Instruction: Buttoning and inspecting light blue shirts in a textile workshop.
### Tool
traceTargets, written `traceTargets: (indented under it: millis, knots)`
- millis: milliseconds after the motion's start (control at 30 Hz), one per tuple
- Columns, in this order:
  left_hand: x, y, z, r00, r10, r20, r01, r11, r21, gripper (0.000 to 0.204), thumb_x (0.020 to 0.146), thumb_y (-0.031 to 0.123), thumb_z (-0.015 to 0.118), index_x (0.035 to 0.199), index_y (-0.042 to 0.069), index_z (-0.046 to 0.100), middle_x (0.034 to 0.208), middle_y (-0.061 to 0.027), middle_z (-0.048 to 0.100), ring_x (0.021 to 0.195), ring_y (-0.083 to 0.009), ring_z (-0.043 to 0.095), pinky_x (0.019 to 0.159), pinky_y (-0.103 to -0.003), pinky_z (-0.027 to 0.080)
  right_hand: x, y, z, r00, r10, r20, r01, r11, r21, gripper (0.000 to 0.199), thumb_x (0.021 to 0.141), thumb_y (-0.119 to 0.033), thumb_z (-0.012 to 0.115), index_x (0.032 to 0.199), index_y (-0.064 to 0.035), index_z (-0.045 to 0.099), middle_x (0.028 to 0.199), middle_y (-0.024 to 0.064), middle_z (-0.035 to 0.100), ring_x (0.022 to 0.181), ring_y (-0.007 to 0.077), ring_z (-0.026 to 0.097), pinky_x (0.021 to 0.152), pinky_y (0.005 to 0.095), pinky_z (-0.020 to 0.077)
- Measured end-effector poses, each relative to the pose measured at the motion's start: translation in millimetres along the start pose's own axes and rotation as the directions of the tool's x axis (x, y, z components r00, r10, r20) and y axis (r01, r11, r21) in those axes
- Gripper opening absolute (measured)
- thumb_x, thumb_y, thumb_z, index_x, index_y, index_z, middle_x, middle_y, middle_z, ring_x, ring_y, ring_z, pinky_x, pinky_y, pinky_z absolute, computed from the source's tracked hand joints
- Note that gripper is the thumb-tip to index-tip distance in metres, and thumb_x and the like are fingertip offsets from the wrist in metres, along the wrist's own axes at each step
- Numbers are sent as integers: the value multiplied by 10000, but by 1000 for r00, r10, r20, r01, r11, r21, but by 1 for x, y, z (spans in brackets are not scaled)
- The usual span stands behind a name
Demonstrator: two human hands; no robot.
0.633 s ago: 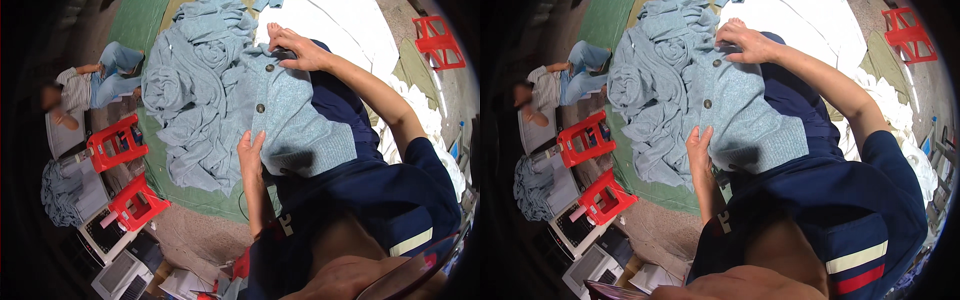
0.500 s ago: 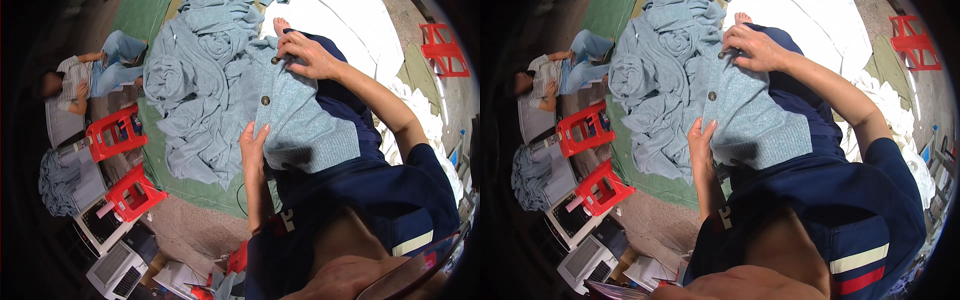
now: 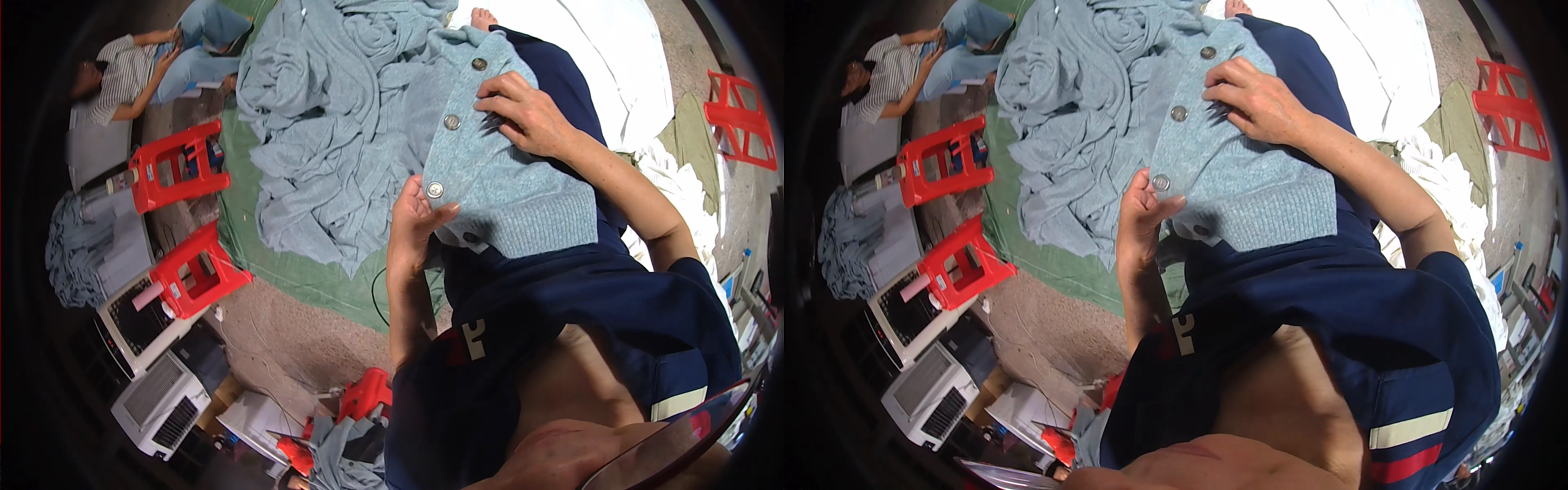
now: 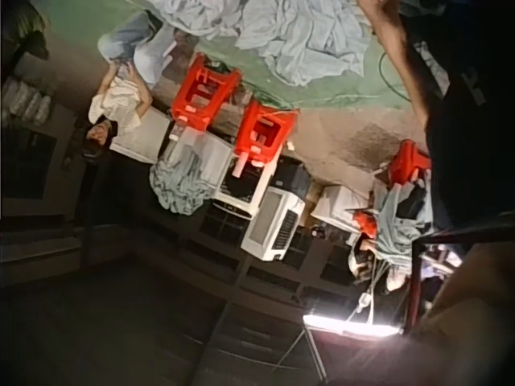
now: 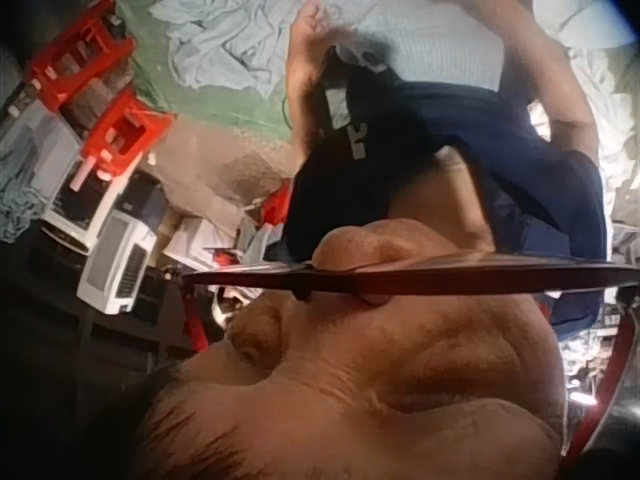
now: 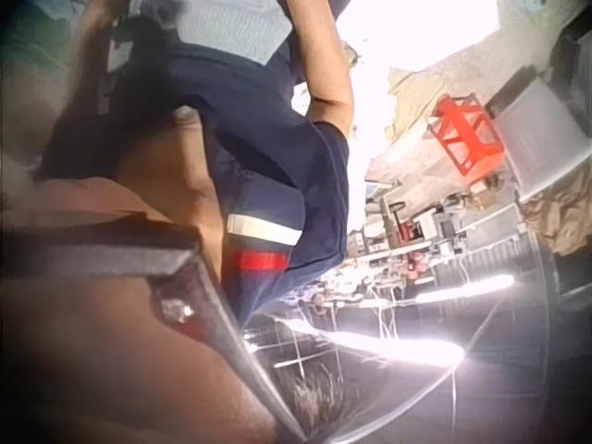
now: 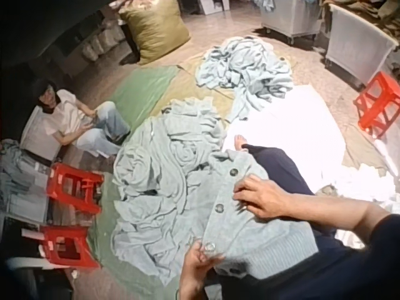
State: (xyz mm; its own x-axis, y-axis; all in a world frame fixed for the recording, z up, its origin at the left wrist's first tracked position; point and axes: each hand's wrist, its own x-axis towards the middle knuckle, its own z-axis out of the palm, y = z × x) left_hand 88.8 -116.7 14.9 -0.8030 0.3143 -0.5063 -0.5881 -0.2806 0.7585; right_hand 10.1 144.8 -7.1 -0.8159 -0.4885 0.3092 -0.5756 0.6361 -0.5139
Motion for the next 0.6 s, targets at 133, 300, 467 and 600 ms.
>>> traceTargets:
  millis: [133, 300, 467, 600]
  knots:
    - [-11, -1, -3, 1000, -11, -4, 11, 999, -30, 482, 737, -52, 727, 1156, -12, 491, 1072, -68, 614, 980, -131, 598, 904, -274, 459, -3, -6, 3, 999, 41, -28, -41, 999, 7, 431, 681, 16, 682, 1096, -66, 604, 1130, 73, 541, 1062, 272, 534, 851, 358, 504]
    - [-15, -3, 2, 997, 77, 11, -76, 994, -77, 424, 781, -28, 713, 1142, -28, 492, 1074, -81, 623, 971, -129, 602, 900, -275, 467, -3, -42, -13, 996, 19, 87, -22, 999, 34, 383, 796, -79, 640, 1167, -80, 542, 995, 110, 579, 928, 296, 598, 750, 374, 512]
    - [-15, -6, 9, 993, 112, -43, -115, 989, -88, 285, 827, 1, 674, 1082, -33, 552, 1024, -61, 630, 933, -107, 588, 852, -252, 461, -2, -81, -25, 980, -58, 188, 7, 965, 262, 259, 905, -232, 575, 1058, -37, 498, 846, 136, 581, 768, 321, 614, 653, 416, 490]
    - [-12, -11, 17, 971, 225, -78, -233, 965, -122, 198, 844, 40, 654, 1022, -29, 599, 969, -44, 634, 863, -90, 569, 791, -229, 447, -4, -90, -15, 990, -100, 96, 83, 983, 165, 191, 896, -199, 589, 988, -58, 499, 830, 99, 526, 761, 285, 581, 636, 392, 481]
